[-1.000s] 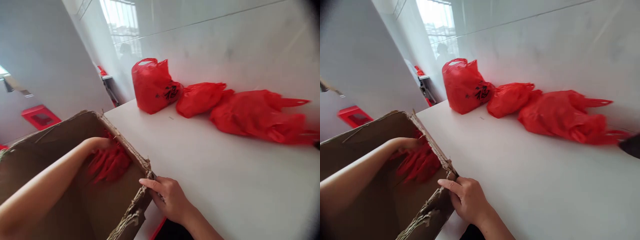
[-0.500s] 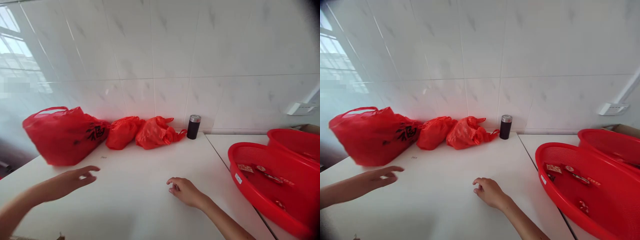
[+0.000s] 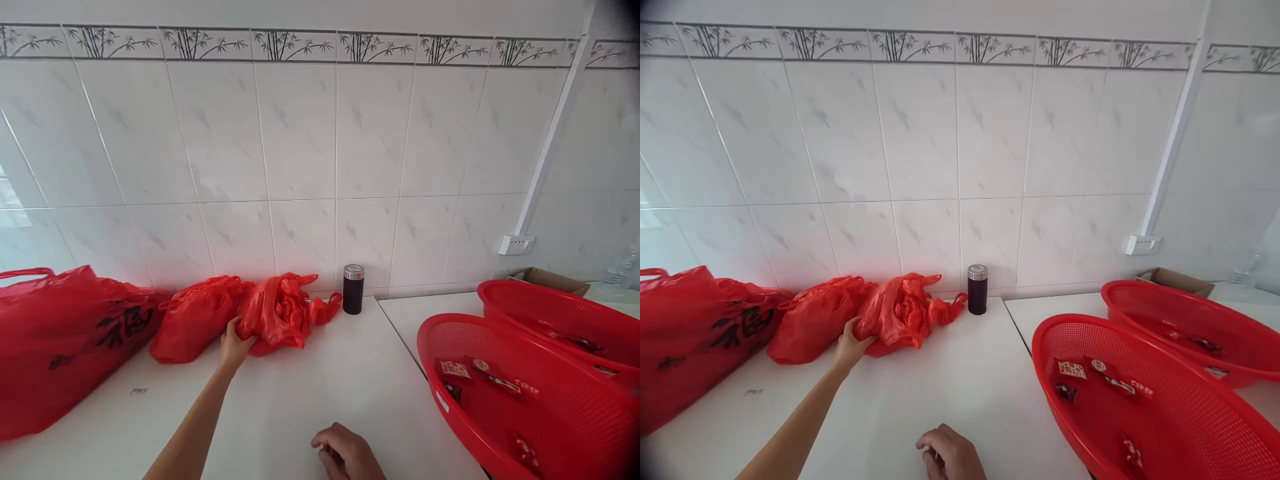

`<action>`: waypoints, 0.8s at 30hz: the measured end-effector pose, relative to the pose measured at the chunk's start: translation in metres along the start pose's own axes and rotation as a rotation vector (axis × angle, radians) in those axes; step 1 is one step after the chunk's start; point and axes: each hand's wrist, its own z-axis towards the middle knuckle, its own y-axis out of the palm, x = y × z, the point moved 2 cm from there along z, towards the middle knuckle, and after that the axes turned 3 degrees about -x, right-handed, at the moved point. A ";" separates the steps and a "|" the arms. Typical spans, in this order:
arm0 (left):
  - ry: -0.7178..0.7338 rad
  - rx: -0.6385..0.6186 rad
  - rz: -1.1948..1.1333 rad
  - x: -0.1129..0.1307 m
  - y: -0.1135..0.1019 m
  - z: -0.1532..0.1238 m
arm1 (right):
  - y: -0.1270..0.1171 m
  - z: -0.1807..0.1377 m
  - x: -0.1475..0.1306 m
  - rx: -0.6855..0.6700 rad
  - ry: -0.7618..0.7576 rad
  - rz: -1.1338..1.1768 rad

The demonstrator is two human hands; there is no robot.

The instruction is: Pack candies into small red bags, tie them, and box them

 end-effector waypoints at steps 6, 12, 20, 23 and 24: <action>0.129 0.023 -0.087 -0.020 -0.006 -0.063 | -0.063 0.057 -0.017 0.349 0.096 -0.080; 0.170 0.020 -0.134 -0.023 0.008 -0.113 | -0.027 0.117 0.011 0.094 0.315 0.011; 0.094 0.089 -0.027 -0.024 -0.010 -0.070 | -0.058 0.086 0.059 0.345 0.305 0.258; 0.153 0.050 -0.071 -0.010 -0.012 -0.050 | -0.077 0.068 0.060 0.411 0.426 0.372; 0.173 0.047 -0.084 -0.004 -0.011 -0.048 | -0.080 0.065 0.057 0.422 0.450 0.428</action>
